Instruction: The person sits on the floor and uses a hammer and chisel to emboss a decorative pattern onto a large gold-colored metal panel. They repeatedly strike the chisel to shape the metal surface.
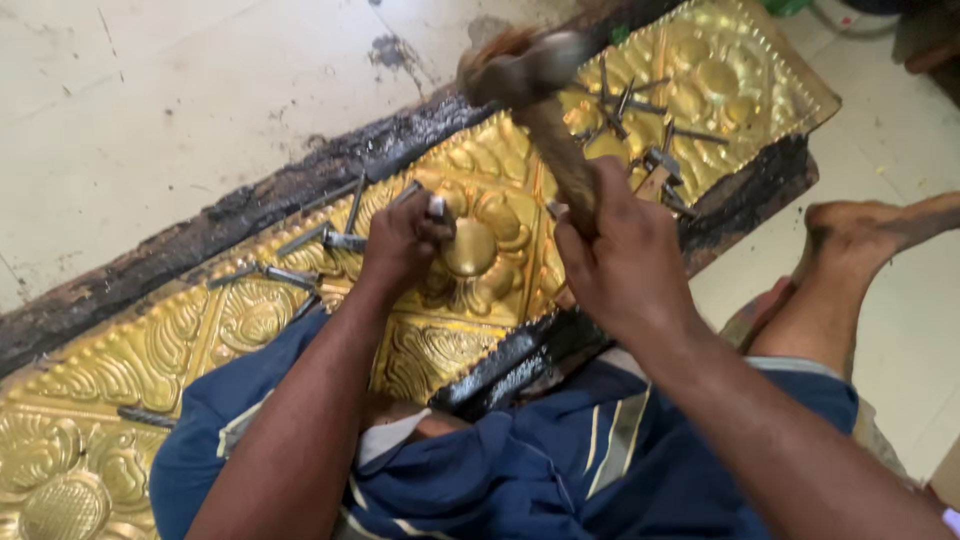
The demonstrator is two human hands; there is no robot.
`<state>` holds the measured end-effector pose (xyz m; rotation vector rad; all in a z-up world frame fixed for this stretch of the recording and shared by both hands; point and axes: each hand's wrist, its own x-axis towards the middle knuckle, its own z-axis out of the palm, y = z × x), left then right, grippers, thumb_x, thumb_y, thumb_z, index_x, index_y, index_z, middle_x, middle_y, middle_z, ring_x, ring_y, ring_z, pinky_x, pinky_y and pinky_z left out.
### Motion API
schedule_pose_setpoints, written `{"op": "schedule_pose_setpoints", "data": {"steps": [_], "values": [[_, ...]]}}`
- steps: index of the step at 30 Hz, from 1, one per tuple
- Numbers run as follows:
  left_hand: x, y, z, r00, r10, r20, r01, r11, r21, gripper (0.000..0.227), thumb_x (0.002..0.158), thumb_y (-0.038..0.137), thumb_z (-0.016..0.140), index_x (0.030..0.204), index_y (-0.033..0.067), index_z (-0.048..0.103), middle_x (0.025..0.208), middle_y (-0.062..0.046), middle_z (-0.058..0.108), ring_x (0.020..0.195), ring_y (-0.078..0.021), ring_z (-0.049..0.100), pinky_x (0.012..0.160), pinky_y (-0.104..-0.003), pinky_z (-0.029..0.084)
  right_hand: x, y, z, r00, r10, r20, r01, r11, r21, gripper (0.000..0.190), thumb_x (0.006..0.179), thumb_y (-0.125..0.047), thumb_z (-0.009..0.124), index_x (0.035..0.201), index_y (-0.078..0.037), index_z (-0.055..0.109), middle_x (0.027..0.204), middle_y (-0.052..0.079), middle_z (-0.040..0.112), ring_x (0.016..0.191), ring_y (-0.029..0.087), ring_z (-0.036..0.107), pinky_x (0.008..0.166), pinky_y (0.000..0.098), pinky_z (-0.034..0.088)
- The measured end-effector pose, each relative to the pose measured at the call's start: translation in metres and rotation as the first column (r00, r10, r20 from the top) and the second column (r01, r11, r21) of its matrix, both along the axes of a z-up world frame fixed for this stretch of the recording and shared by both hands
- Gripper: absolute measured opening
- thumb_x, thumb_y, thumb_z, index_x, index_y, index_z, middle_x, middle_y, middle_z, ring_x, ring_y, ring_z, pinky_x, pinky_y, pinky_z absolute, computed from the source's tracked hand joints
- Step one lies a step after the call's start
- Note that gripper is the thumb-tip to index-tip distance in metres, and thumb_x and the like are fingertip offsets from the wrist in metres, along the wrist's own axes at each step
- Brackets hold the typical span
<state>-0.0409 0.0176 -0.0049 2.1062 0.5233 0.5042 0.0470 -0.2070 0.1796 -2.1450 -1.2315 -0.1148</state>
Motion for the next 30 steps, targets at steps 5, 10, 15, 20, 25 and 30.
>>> {"op": "schedule_pose_setpoints", "data": {"steps": [5, 10, 15, 20, 25, 30], "values": [[-0.01, -0.008, 0.013, 0.99, -0.078, 0.116, 0.07, 0.995, 0.064, 0.023, 0.086, 0.005, 0.069, 0.109, 0.008, 0.071, 0.083, -0.015, 0.074, 0.075, -0.0269, 0.074, 0.067, -0.041, 0.057, -0.005, 0.002, -0.03, 0.994, -0.008, -0.106, -0.037, 0.911, -0.411, 0.039, 0.092, -0.003, 0.063, 0.127, 0.005, 0.046, 0.08, 0.025, 0.067, 0.076, 0.046, 0.068, 0.064, 0.0542, 0.052], [-0.016, -0.006, 0.012, 0.989, -0.091, 0.117, 0.091, 0.996, 0.01, 0.013, 0.081, 0.003, 0.068, 0.093, 0.0074, 0.07, 0.082, -0.014, 0.074, 0.073, -0.0283, 0.074, 0.065, -0.041, 0.056, -0.001, -0.029, -0.031, 0.994, 0.001, -0.112, -0.03, 0.965, -0.26, 0.058, 0.081, -0.004, 0.067, 0.135, 0.001, 0.045, 0.083, 0.022, 0.07, 0.078, 0.045, 0.068, 0.068, 0.0532, 0.053], [-0.014, -0.012, 0.01, 0.99, -0.112, 0.091, 0.1, 0.988, 0.12, 0.017, 0.081, 0.001, 0.064, 0.096, 0.0076, 0.069, 0.078, -0.016, 0.069, 0.07, -0.0317, 0.07, 0.063, -0.043, 0.054, -0.024, -0.025, -0.034, 0.993, 0.018, -0.118, -0.032, 0.993, -0.115, 0.065, 0.087, -0.005, 0.065, 0.146, 0.001, 0.04, 0.084, 0.024, 0.067, 0.074, 0.046, 0.066, 0.063, 0.0546, 0.051], [-0.019, -0.015, 0.003, 0.981, -0.157, 0.113, 0.137, 0.976, 0.169, 0.023, 0.08, 0.004, 0.067, 0.102, 0.0096, 0.07, 0.075, -0.018, 0.066, 0.069, -0.0361, 0.066, 0.061, -0.045, 0.052, -0.021, -0.022, -0.045, 0.987, -0.095, -0.132, 0.05, 0.949, -0.312, 0.05, 0.088, -0.008, 0.068, 0.132, -0.001, 0.044, 0.084, 0.023, 0.068, 0.075, 0.047, 0.067, 0.065, 0.057, 0.05], [-0.008, -0.006, 0.006, 0.99, -0.14, -0.034, 0.144, 0.971, 0.193, 0.017, 0.082, 0.016, 0.076, 0.095, 0.009, 0.067, 0.079, -0.015, 0.066, 0.075, -0.0349, 0.067, 0.067, -0.048, 0.051, -0.023, -0.023, -0.056, 0.999, 0.012, -0.037, -0.022, 0.954, -0.3, 0.046, 0.082, -0.004, 0.069, 0.123, 0.0, 0.048, 0.083, 0.028, 0.066, 0.078, 0.051, 0.064, 0.067, 0.0584, 0.049], [-0.01, -0.014, 0.007, 0.982, -0.157, -0.108, 0.177, 0.962, 0.207, 0.011, 0.086, 0.014, 0.072, 0.096, 0.0131, 0.068, 0.085, -0.014, 0.068, 0.084, -0.0361, 0.067, 0.07, -0.05, 0.051, -0.035, -0.026, -0.069, 0.982, -0.158, -0.1, 0.127, 0.958, -0.258, 0.043, 0.086, -0.012, 0.07, 0.121, 0.002, 0.048, 0.077, 0.028, 0.065, 0.075, 0.052, 0.063, 0.064, 0.0601, 0.046]]}}
